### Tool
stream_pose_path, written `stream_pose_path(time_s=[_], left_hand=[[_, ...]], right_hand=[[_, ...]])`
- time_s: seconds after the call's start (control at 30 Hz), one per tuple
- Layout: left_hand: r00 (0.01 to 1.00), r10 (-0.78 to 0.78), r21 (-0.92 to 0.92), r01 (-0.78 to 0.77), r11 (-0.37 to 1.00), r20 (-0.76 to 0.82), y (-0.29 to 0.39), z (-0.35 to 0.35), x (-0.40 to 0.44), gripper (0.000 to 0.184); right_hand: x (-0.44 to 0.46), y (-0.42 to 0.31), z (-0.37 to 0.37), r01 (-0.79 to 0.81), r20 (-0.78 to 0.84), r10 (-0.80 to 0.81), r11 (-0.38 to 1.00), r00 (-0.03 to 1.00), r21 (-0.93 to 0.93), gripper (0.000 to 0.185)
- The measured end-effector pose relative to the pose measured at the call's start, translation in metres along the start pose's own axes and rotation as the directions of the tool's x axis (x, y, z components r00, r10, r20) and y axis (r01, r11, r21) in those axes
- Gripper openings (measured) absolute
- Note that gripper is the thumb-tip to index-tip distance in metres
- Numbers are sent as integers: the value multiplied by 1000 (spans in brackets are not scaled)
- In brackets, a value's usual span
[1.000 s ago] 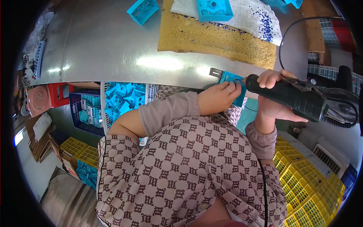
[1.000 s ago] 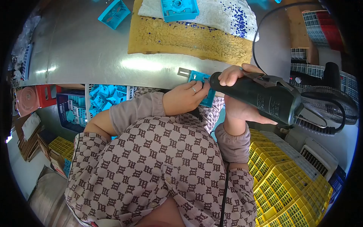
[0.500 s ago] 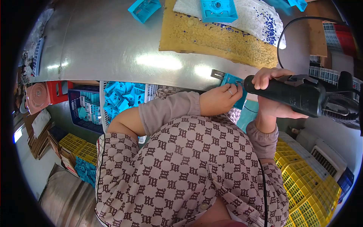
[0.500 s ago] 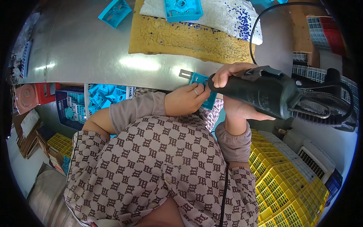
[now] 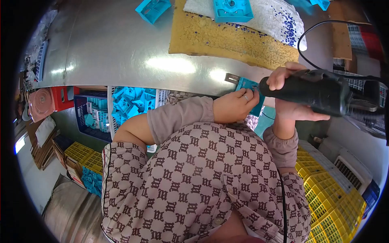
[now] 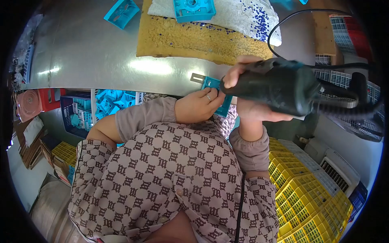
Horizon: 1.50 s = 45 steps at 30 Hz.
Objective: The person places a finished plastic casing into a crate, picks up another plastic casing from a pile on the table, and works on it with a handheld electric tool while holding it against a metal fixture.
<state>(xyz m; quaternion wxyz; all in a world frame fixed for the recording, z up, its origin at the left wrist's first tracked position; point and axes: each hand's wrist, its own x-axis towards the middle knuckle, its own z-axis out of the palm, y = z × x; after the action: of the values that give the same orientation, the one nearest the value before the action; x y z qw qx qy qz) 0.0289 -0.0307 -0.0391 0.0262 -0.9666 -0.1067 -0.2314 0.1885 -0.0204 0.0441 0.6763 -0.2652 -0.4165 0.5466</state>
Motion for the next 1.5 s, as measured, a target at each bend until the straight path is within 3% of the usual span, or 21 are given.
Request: stream_pose_path(time_s=[0.13, 0.4, 0.6, 0.8, 1.0, 1.2, 1.3, 1.5], left_hand=[[999, -8, 15, 8, 1000, 40, 2, -1, 1, 35], [989, 15, 9, -16, 1000, 148, 1, -12, 3, 34], [991, 29, 44, -35, 998, 132, 1, -14, 4, 34], [988, 35, -15, -33, 999, 148, 1, -13, 5, 33], [993, 26, 3, -26, 1000, 118, 1, -14, 5, 33], [996, 33, 4, -33, 999, 87, 0, -12, 4, 34], [995, 34, -14, -33, 999, 97, -1, -13, 5, 35], [997, 26, -8, -25, 1000, 70, 0, -7, 3, 37]], right_hand=[[-2, -8, -21, 90, 9, -91, 993, 996, 76, 128], [-20, -27, -37, 271, -43, -270, 963, 962, 13, 123], [-26, -23, -38, 246, -14, -246, 969, 969, -17, 125], [-33, -23, -34, 199, 27, -201, 977, 979, 70, 125], [-30, -28, -31, 273, 33, -273, 962, 961, 12, 124], [-29, -28, -25, 238, 22, -238, 971, 971, 13, 122], [-24, -27, -26, 255, 125, -251, 967, 960, -9, 119], [-21, -24, -21, 170, 22, -170, 985, 985, -12, 113]])
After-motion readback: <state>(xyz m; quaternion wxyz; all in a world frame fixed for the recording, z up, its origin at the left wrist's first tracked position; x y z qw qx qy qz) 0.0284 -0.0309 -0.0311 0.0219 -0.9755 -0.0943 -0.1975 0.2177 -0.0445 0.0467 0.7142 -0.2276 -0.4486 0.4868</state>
